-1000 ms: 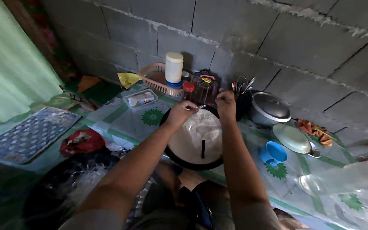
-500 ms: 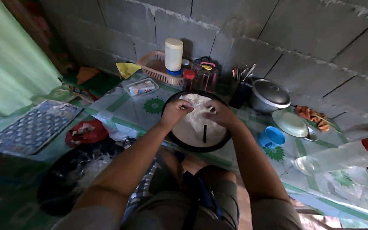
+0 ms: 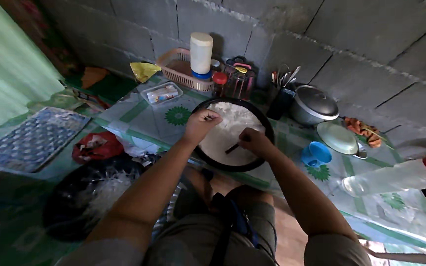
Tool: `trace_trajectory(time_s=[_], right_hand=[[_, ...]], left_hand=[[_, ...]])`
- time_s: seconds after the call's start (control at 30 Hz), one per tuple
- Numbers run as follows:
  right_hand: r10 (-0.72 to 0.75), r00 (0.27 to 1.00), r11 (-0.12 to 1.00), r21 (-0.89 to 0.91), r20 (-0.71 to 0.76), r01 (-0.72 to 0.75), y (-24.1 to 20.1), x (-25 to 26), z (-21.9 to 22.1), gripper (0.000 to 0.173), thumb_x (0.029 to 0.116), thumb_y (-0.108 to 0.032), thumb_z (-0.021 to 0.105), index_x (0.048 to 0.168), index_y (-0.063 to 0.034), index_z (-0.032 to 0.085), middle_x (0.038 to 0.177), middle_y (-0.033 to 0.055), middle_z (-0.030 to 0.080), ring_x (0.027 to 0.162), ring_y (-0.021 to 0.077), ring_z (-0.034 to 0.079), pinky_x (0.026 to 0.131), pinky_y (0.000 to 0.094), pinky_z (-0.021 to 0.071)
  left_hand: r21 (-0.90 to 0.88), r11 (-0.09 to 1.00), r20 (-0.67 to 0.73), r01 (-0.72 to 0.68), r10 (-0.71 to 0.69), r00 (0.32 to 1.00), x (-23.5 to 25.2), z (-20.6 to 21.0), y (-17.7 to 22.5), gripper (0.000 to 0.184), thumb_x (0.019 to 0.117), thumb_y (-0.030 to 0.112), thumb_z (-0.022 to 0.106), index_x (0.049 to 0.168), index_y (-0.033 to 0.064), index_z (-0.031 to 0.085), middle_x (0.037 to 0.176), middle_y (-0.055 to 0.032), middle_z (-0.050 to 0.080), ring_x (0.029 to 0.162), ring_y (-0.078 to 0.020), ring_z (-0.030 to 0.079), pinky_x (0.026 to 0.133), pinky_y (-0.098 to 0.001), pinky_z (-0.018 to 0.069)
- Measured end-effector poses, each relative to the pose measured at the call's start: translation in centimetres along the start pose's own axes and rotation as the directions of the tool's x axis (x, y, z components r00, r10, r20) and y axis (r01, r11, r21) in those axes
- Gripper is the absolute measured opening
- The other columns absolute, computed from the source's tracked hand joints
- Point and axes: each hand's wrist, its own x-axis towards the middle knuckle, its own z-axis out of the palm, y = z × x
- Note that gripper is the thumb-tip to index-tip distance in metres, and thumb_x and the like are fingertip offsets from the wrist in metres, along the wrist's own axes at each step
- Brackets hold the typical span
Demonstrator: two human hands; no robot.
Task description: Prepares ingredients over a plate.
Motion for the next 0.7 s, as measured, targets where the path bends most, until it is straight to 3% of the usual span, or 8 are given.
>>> trace_trajectory(time_s=[0.1, 0.27, 0.4, 0.53, 0.7], right_hand=[[-0.032, 0.988, 0.976, -0.206, 0.153, 0.064, -0.3, 0.2, 0.4, 0.025, 0.1016, -0.015, 0.063, 0.122, -0.0012, 0.067, 0.108, 0.0184, 0.07, 0.097, 0.0309, 0.068, 0.09, 0.0522, 0.0546], [0.003, 0.968, 0.818, -0.558, 0.25, 0.141, -0.1, 0.4, 0.3, 0.021, 0.1006, -0.022, 0.064, 0.112, -0.0061, 0.072, 0.115, 0.0173, 0.069, 0.114, 0.0372, 0.064, 0.097, 0.0607, 0.0489], [-0.123, 0.973, 0.832, -0.514, 0.198, 0.209, 0.1, 0.0, -0.4, 0.019, 0.0961, -0.024, 0.071, 0.105, -0.008, 0.077, 0.113, 0.0181, 0.067, 0.113, 0.0381, 0.061, 0.097, 0.0614, 0.0482], [-0.072, 0.963, 0.827, -0.524, 0.261, 0.204, -0.8, 0.3, 1.5, 0.023, 0.0996, -0.028, 0.066, 0.109, -0.0102, 0.077, 0.112, 0.0153, 0.069, 0.111, 0.0355, 0.063, 0.097, 0.0623, 0.0455], [-0.082, 0.955, 0.886, -0.419, 0.285, 0.201, -2.4, 1.0, 3.7, 0.027, 0.1028, -0.027, 0.062, 0.116, -0.0063, 0.073, 0.115, 0.0168, 0.069, 0.113, 0.0347, 0.063, 0.102, 0.0598, 0.0439]], left_hand=[[-0.014, 1.0, -0.002, -0.013, 0.013, 1.0, -0.1, -0.1, 0.1, 0.016, 0.0912, 0.018, 0.077, 0.099, 0.0043, 0.074, 0.098, -0.0047, 0.073, 0.089, -0.0092, 0.067, 0.08, -0.0286, 0.056], [0.002, 1.0, -0.008, -0.011, 0.011, 1.0, 0.0, 0.1, -0.3, 0.016, 0.0912, 0.02, 0.077, 0.1, 0.0058, 0.075, 0.097, -0.0037, 0.073, 0.088, -0.0092, 0.066, 0.079, -0.0289, 0.0549], [-0.007, 0.999, -0.019, -0.032, 0.032, 0.999, 0.1, 0.0, -0.3, 0.016, 0.0907, 0.018, 0.078, 0.099, 0.0049, 0.075, 0.096, -0.0039, 0.073, 0.087, -0.0092, 0.067, 0.078, -0.0285, 0.0555], [-0.026, 0.999, -0.027, -0.034, 0.033, 0.999, 0.0, 0.1, -0.3, 0.015, 0.0908, 0.018, 0.077, 0.098, 0.0052, 0.074, 0.094, -0.0028, 0.073, 0.086, -0.0077, 0.067, 0.078, -0.0264, 0.0553], [-0.052, 0.998, -0.013, -0.027, 0.027, 1.0, -0.1, 0.0, -0.3, 0.015, 0.0911, 0.018, 0.077, 0.099, 0.0052, 0.074, 0.095, -0.0034, 0.073, 0.088, -0.0087, 0.067, 0.079, -0.028, 0.0553]])
